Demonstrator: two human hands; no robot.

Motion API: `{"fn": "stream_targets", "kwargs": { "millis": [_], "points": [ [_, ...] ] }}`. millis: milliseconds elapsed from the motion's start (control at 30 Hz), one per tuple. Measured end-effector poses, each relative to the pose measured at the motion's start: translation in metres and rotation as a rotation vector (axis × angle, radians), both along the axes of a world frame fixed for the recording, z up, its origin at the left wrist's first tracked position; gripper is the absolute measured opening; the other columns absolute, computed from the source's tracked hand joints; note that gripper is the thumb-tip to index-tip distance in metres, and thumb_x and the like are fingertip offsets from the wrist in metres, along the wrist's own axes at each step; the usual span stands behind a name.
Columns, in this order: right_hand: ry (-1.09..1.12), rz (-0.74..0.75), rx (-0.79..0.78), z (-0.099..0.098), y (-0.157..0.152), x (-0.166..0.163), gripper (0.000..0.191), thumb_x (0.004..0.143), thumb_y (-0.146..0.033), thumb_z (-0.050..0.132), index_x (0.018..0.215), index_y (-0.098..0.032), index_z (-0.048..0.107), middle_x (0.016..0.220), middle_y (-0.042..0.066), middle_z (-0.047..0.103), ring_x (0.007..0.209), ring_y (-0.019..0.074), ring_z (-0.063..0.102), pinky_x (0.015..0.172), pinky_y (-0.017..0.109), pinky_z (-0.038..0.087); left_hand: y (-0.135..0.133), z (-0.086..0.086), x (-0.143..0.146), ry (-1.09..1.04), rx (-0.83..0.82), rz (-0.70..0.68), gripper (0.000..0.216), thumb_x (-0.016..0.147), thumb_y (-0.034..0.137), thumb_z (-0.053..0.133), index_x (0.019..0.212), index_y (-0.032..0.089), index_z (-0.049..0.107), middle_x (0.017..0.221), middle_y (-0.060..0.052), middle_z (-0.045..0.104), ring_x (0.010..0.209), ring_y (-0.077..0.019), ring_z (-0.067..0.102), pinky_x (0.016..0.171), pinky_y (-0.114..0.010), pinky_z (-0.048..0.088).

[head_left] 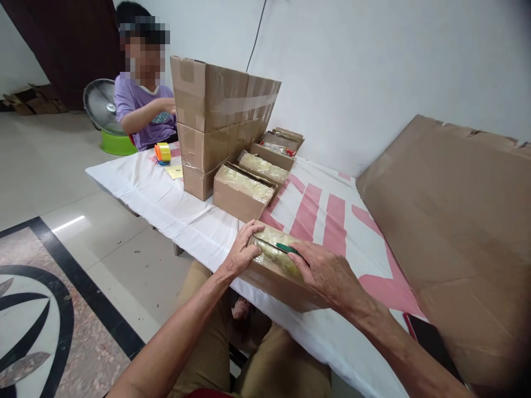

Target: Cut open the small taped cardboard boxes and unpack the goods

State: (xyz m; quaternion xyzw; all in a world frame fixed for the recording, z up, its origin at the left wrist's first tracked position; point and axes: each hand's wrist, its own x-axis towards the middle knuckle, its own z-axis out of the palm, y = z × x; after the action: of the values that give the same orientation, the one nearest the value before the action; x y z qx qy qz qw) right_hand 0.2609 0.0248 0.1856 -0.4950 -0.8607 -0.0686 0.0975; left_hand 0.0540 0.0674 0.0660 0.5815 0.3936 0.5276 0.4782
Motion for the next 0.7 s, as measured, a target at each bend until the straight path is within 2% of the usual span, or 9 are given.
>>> {"fn": "stream_targets", "kwargs": {
  "millis": [167,433,567,700],
  "points": [
    [-0.09,-0.014,-0.006,0.0,0.003,-0.01,0.027,0.104,-0.026,0.047,0.106,-0.02,0.073,0.107,0.008,0.079,0.088,0.0237,0.074,0.067,0.031,0.05,0.0,0.0,0.001,-0.021,-0.014,-0.006,0.067,0.063,0.019,0.059,0.13,0.02,0.066,0.163,-0.011,0.043,0.158,-0.0369,0.028,0.131,-0.052,0.016],
    [-0.309,-0.082,-0.01,0.013,-0.002,-0.024,0.018,0.103,-0.028,0.055,0.102,-0.02,0.071,0.092,0.009,0.076,0.082,0.0248,0.073,0.056,0.03,0.038,-0.002,0.002,0.001,-0.044,-0.034,0.012,0.065,0.061,0.018,0.059,0.125,0.021,0.068,0.161,-0.01,0.048,0.157,-0.037,0.03,0.131,-0.053,0.018],
    [-0.322,-0.067,-0.066,0.021,-0.003,-0.029,0.017,0.103,-0.027,0.056,0.105,-0.019,0.071,0.094,0.01,0.077,0.081,0.0265,0.073,0.056,0.031,0.039,-0.002,0.003,0.0,-0.052,-0.025,0.026,0.065,0.06,0.018,0.058,0.123,0.021,0.07,0.159,-0.008,0.05,0.155,-0.0366,0.034,0.13,-0.053,0.019],
    [-0.326,-0.054,-0.115,0.026,0.0,-0.026,0.018,0.102,-0.023,0.055,0.097,-0.019,0.072,0.09,0.011,0.077,0.076,0.0267,0.073,0.057,0.032,0.042,-0.001,0.004,0.0,-0.061,-0.018,0.039,0.064,0.058,0.018,0.058,0.12,0.02,0.071,0.156,-0.009,0.054,0.154,-0.0372,0.035,0.131,-0.053,0.019]
  ]
}}
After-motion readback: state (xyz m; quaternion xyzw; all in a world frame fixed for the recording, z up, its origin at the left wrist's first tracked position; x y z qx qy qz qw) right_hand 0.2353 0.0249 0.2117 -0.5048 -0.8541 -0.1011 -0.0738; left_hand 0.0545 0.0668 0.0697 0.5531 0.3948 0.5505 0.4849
